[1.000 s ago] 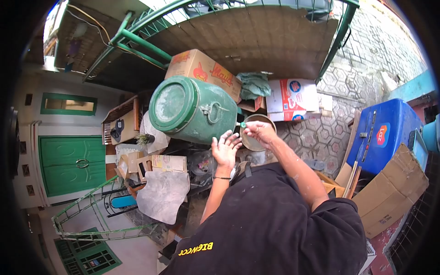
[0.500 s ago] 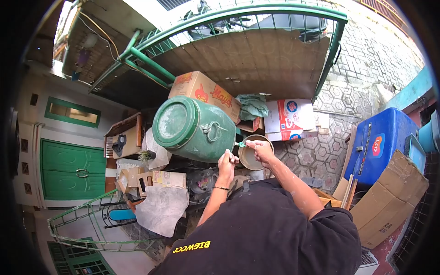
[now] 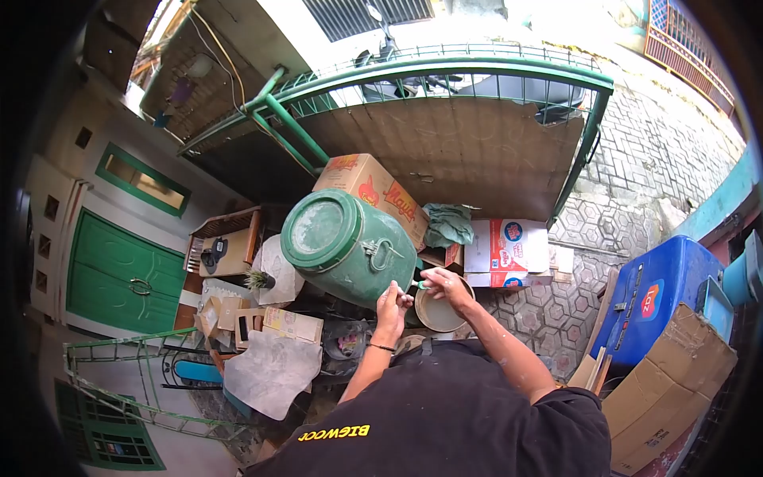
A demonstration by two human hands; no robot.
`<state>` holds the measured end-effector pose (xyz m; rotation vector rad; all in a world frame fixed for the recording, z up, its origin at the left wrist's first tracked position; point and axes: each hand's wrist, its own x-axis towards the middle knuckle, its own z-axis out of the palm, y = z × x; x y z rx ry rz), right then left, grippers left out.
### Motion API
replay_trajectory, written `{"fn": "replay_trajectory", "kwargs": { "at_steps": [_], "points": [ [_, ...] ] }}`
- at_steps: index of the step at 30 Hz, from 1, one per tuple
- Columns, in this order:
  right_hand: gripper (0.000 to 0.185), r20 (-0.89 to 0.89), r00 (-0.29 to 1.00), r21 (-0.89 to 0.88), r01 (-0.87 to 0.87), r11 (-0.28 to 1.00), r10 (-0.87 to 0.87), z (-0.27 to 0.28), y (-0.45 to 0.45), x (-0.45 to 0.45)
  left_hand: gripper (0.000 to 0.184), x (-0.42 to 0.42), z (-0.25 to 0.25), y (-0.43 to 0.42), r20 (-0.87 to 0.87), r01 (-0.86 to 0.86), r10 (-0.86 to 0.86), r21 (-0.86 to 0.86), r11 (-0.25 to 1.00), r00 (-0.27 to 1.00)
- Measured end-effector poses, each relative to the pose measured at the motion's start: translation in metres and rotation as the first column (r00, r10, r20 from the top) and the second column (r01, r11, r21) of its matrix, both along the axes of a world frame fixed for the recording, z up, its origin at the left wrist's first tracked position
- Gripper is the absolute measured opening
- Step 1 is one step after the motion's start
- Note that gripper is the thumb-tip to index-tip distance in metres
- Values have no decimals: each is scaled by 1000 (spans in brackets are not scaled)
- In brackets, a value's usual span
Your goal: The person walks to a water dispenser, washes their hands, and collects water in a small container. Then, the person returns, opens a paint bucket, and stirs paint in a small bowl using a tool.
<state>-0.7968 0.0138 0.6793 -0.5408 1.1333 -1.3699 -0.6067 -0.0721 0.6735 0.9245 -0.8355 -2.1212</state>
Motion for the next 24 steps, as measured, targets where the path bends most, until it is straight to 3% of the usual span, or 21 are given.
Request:
{"fn": "replay_trajectory", "kwargs": {
  "at_steps": [3,5,8,15,18,22,24],
  "points": [
    [72,436,900,-58,28,998,0,34,2,8,16,-14,49,10,90,-60,73,-143,988,993],
    [78,578,815,-116,40,992,35,43,-1,9,16,-11,42,0,65,-51,64,-187,981,996],
    [78,612,788,-167,46,985,67,57,-1,11,22,-13,53,-5,-5,-75,75,-117,990,997],
    [81,658,748,-190,58,980,83,57,19,16,16,-15,61,26,-61,-65,60,-79,995,996],
    [79,678,732,-178,73,981,68,59,31,19,31,-9,62,25,-136,-20,18,-18,1000,991],
    [74,662,749,-138,87,987,27,62,47,18,30,-3,51,24,-212,-27,23,-16,1000,977],
    [72,646,764,-102,96,990,-8,61,57,17,27,-8,55,35,-124,-53,50,-22,998,991]
  ]
}}
